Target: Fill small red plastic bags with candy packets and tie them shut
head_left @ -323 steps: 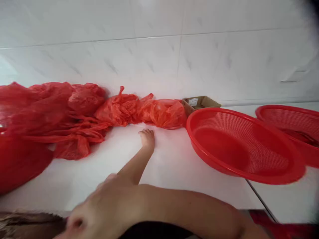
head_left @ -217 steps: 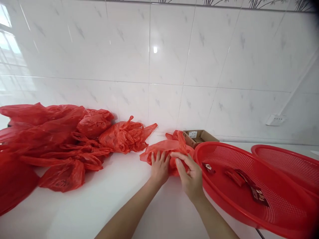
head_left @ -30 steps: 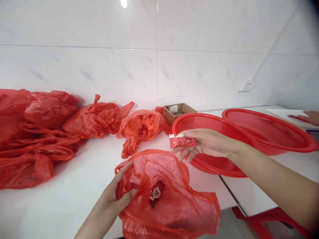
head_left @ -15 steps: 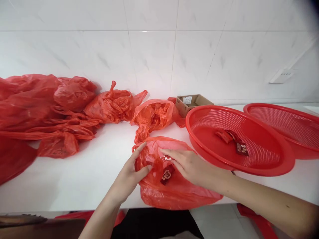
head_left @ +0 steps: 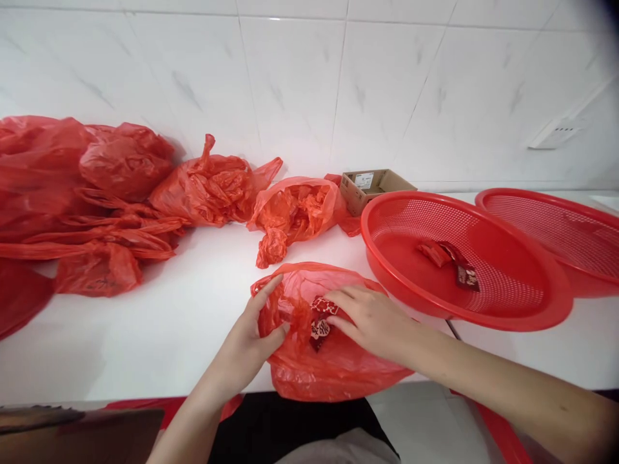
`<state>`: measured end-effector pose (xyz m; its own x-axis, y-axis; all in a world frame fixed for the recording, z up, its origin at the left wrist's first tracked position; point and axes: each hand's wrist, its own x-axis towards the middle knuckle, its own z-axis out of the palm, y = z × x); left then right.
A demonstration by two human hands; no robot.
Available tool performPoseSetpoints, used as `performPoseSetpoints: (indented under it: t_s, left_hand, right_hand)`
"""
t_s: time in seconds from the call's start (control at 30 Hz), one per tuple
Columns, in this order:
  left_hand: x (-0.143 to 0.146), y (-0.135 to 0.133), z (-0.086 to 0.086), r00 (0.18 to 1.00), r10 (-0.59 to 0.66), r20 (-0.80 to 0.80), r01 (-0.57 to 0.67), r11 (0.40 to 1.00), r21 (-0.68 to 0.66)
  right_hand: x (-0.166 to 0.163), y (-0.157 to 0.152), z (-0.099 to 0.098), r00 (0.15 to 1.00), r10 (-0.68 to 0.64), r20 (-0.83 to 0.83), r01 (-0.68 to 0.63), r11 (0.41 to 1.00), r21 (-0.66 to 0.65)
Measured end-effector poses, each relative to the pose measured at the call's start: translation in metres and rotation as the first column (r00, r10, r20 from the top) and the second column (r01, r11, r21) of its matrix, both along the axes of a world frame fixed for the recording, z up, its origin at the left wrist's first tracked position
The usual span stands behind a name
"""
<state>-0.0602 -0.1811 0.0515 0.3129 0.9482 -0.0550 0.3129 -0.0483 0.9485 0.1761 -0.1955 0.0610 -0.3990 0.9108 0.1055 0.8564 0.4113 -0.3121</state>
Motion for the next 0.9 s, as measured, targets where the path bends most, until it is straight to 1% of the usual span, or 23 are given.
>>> performPoseSetpoints:
  t_s: [0.1,0.17,0.2,0.3,0.37,0.43,0.53,0.6,0.7,0.8,0.9]
  left_hand:
    - [-0.001,0.003,-0.010,0.999,0.016,-0.035,-0.015,0.999,0.028]
    - [-0.002,0.011,-0.017,0.999,0.034,-0.039,-0.031,0.998,0.059]
    - [-0.001,0.018,-0.020,0.998,0.042,-0.036,-0.039,0.996,0.082]
    - [0.003,0.043,-0.020,0.998,0.062,-0.004,-0.061,0.987,0.146]
    - [0.006,0.061,-0.012,0.997,0.068,0.038,-0.072,0.990,0.124]
    - [0.009,0.077,-0.003,0.994,0.063,0.090,-0.069,0.996,0.062]
    - [0.009,0.091,0.001,0.985,0.030,0.170,-0.031,1.000,0.003]
    - [0.009,0.093,-0.004,0.977,0.008,0.213,-0.007,1.000,-0.006]
    - [0.009,0.089,-0.013,0.966,-0.050,0.254,0.058,0.998,-0.027]
    - [0.009,0.084,-0.017,0.956,-0.110,0.271,0.131,0.989,-0.061]
    - [0.007,0.083,-0.016,0.947,-0.132,0.292,0.162,0.983,-0.081]
  right_hand:
    - [-0.003,0.013,-0.021,0.999,-0.042,-0.003,0.042,0.999,0.001]
    - [-0.001,0.023,-0.031,0.996,-0.056,-0.070,0.056,0.998,-0.002]
    - [0.000,0.028,-0.034,0.989,-0.062,-0.132,0.065,0.998,0.017]
    - [-0.003,0.042,-0.035,0.924,-0.035,-0.381,0.094,0.986,0.138]
    - [-0.009,0.052,-0.030,0.854,0.024,-0.519,0.112,0.967,0.229]
    - [-0.016,0.062,-0.023,0.798,0.091,-0.595,0.130,0.939,0.318]
    - [-0.023,0.075,-0.015,0.770,0.156,-0.619,0.148,0.900,0.411]
    - [-0.026,0.078,-0.015,0.784,0.173,-0.596,0.146,0.882,0.448]
    - [-0.027,0.074,-0.022,0.798,0.187,-0.574,0.147,0.862,0.485]
    - [-0.028,0.068,-0.028,0.801,0.159,-0.577,0.172,0.862,0.477]
    - [-0.030,0.065,-0.029,0.777,0.111,-0.620,0.204,0.887,0.414]
